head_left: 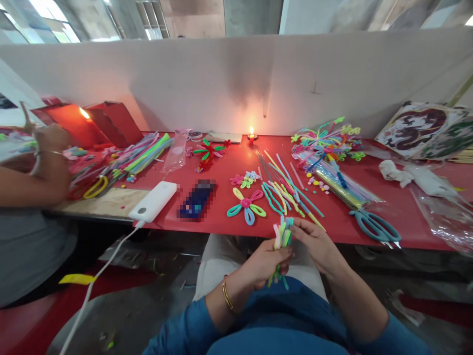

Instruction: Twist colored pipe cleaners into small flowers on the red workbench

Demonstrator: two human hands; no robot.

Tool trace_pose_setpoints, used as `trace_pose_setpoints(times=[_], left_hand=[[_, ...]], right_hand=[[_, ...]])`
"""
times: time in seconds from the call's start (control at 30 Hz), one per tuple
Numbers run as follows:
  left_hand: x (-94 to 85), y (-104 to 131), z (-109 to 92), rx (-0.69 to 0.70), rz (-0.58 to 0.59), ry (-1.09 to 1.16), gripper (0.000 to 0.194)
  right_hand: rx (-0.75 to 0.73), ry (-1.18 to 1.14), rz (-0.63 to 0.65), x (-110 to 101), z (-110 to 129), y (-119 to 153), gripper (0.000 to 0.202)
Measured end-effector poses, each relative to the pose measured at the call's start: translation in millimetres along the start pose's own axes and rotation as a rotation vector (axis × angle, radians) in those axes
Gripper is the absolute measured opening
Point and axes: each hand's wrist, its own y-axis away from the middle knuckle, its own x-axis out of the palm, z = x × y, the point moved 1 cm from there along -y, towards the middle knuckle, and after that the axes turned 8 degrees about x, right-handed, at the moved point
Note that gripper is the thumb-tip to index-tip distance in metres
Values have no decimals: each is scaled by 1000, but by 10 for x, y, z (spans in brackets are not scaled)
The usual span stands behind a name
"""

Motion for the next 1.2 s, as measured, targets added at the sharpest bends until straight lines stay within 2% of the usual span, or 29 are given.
trace_pose_setpoints(times=[0.23,0.33,0.4,0.5,0.63,0.8,0.87,1.0,1.07,1.2], left_hand=[[37,20,12,11,44,-68,30],[10,-14,5,47,-53,61,32],[-15,-40,8,80,-125,136,33],[-39,-59,32,101,-141,4,29],[8,-11,67,38,34,-237,31],[114,82,35,-39,265,-102,34],[117,80,32,-37,295,-30,36],[54,18,55,58,184,17,37],[31,-8,66,77,173,13,38],[34,-16,50,61,158,67,38]], right_hand=[[26,-99,-52,-55,4,-43,25],[-46,-113,-110,-64,-12,-83,27],[-72,-97,-104,-50,-45,-84,30],[-2,19,82,24,-114,-27,33],[112,147,301,91,-119,80,38],[-11,23,522,71,-3,143,31],[-12,-38,503,71,9,148,30],[137,-178,335,99,-17,141,38],[193,-205,271,116,-28,142,42],[177,-254,230,113,-59,149,46]])
